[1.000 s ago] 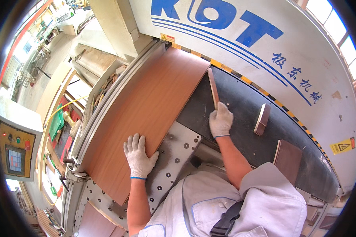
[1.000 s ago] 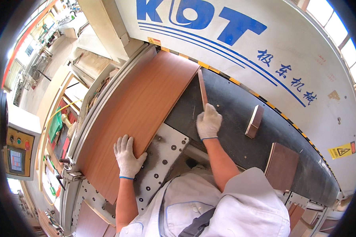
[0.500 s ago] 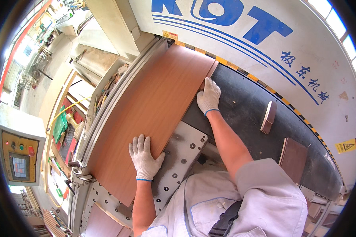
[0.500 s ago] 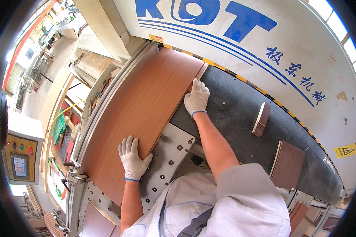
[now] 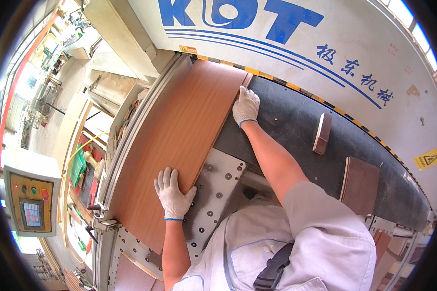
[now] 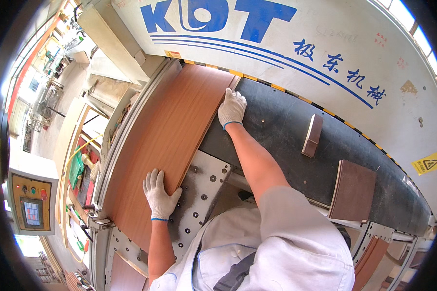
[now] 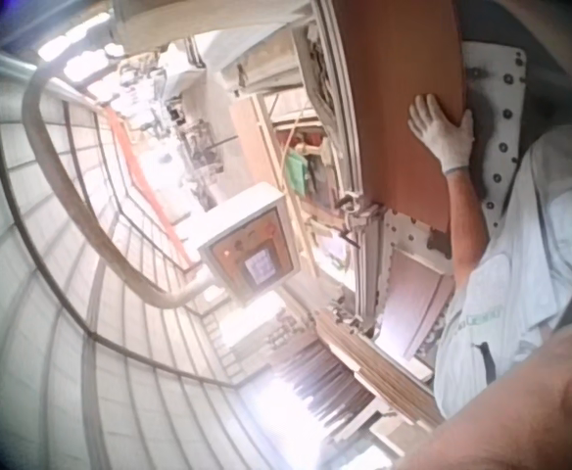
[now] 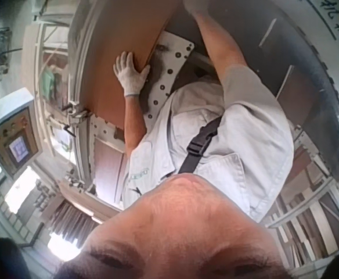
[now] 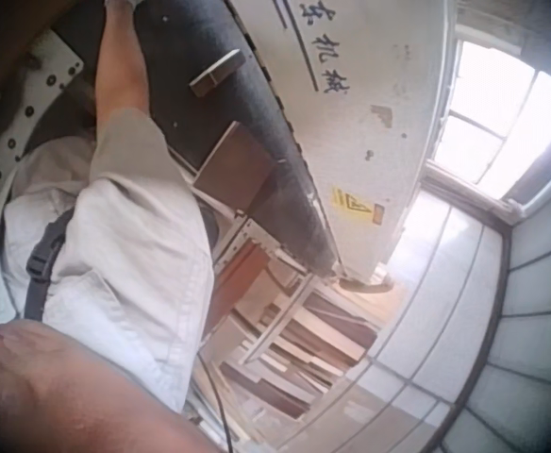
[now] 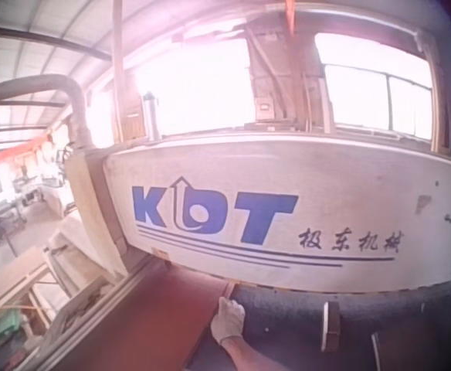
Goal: The person feeds curved wooden panels into an industrial edge-banding machine, discards wood scraps into a bin, and stacks the processed panels onto a mobile cart.
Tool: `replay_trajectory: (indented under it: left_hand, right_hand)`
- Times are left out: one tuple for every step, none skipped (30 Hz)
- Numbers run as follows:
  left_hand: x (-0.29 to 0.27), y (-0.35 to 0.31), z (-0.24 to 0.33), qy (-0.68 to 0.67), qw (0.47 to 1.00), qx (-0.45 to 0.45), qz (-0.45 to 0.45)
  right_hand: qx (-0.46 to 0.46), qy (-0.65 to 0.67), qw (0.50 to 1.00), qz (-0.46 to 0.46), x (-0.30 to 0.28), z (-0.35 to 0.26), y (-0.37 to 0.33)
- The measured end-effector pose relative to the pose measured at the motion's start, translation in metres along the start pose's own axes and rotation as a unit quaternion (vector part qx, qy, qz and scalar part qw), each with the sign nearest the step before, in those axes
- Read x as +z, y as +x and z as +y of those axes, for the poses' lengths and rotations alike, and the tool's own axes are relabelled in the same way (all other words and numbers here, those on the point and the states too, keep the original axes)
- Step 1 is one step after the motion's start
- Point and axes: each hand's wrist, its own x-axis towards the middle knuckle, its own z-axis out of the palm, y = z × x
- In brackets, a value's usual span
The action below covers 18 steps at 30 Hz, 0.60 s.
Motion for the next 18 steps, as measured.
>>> replay_trajectory:
  left_hand:
    - [0.0, 0.003, 0.002, -0.006, 1.0, 0.005, 0.002]
    - [-0.002, 0.004, 0.003, -0.008, 1.0, 0.009, 0.003]
    - [-0.006, 0.004, 0.002, -0.006, 1.0, 0.002, -0.001]
    - [-0.004, 0.003, 0.004, -0.01, 1.0, -0.002, -0.01]
    - [-0.001, 0.001, 0.0, 0.002, 1.0, 0.006, -0.001]
    - [-0.003, -0.002, 0.0, 0.007, 1.0, -0.003, -0.003]
    - [-0.004, -0.006, -0.002, 0.006, 1.0, -0.004, -0.001]
    - [-0.002, -0.004, -0.002, 0.008, 1.0, -0.001, 0.0]
    - [0.004, -0.001, 0.002, 0.004, 1.0, 0.009, -0.002]
    - [0.005, -0.001, 0.003, 0.007, 1.0, 0.011, 0.0]
    - [0.004, 0.001, 0.004, 0.01, 1.0, 0.014, 0.006]
    - [0.003, 0.001, 0.005, 0.011, 1.0, 0.019, 0.009]
    - [0.002, -0.002, 0.004, 0.009, 1.0, 0.017, 0.007]
    - [0.001, -0.003, 0.003, 0.008, 1.0, 0.015, 0.006]
    - [0.001, -0.003, 0.002, 0.01, 1.0, 0.015, 0.007]
    - [0.0, -0.005, 0.001, 0.011, 1.0, 0.013, 0.007]
    - [-0.001, -0.005, 0.001, 0.012, 1.0, 0.01, 0.006]
    - [-0.001, -0.004, 0.0, 0.015, 1.0, 0.009, 0.007]
  right_hand:
    - [0.0, -0.002, 1.0, 0.003, -0.002, 0.001, 0.002]
    - [0.0, -0.012, 1.0, -0.016, -0.004, 0.001, 0.003]
    - [0.0, -0.023, 0.999, -0.033, -0.005, 0.0, 0.005]
    - [0.004, -0.033, 0.999, -0.03, -0.007, -0.001, 0.006]
    - [0.011, -0.026, 0.999, -0.043, -0.009, -0.006, 0.006]
    - [0.017, -0.017, 0.998, -0.057, -0.009, -0.012, 0.005]
    - [0.018, -0.011, 0.998, -0.054, -0.009, -0.017, 0.003]
    - [0.025, -0.004, 0.999, -0.048, -0.007, -0.015, 0.003]
    - [0.027, 0.013, 0.999, -0.031, -0.008, -0.008, 0.003]
    - [0.031, 0.012, 0.999, -0.027, -0.004, -0.003, 0.0]
    - [0.022, 0.007, 1.0, 0.0, -0.001, 0.0, 0.001]
    - [0.012, 0.001, 1.0, 0.027, 0.003, 0.003, 0.001]
    - [0.012, -0.015, 0.999, 0.049, 0.004, -0.003, -0.003]
    - [0.012, -0.013, 0.999, 0.05, 0.004, -0.005, -0.004]
    - [0.026, -0.006, 1.0, 0.014, 0.004, -0.006, -0.005]
    - [0.039, 0.001, 0.999, -0.024, 0.003, -0.009, -0.005]
    - [0.041, 0.0, 0.997, -0.065, 0.001, -0.008, -0.003]
    - [0.04, 0.003, 0.997, -0.066, 0.0, -0.01, 0.001]
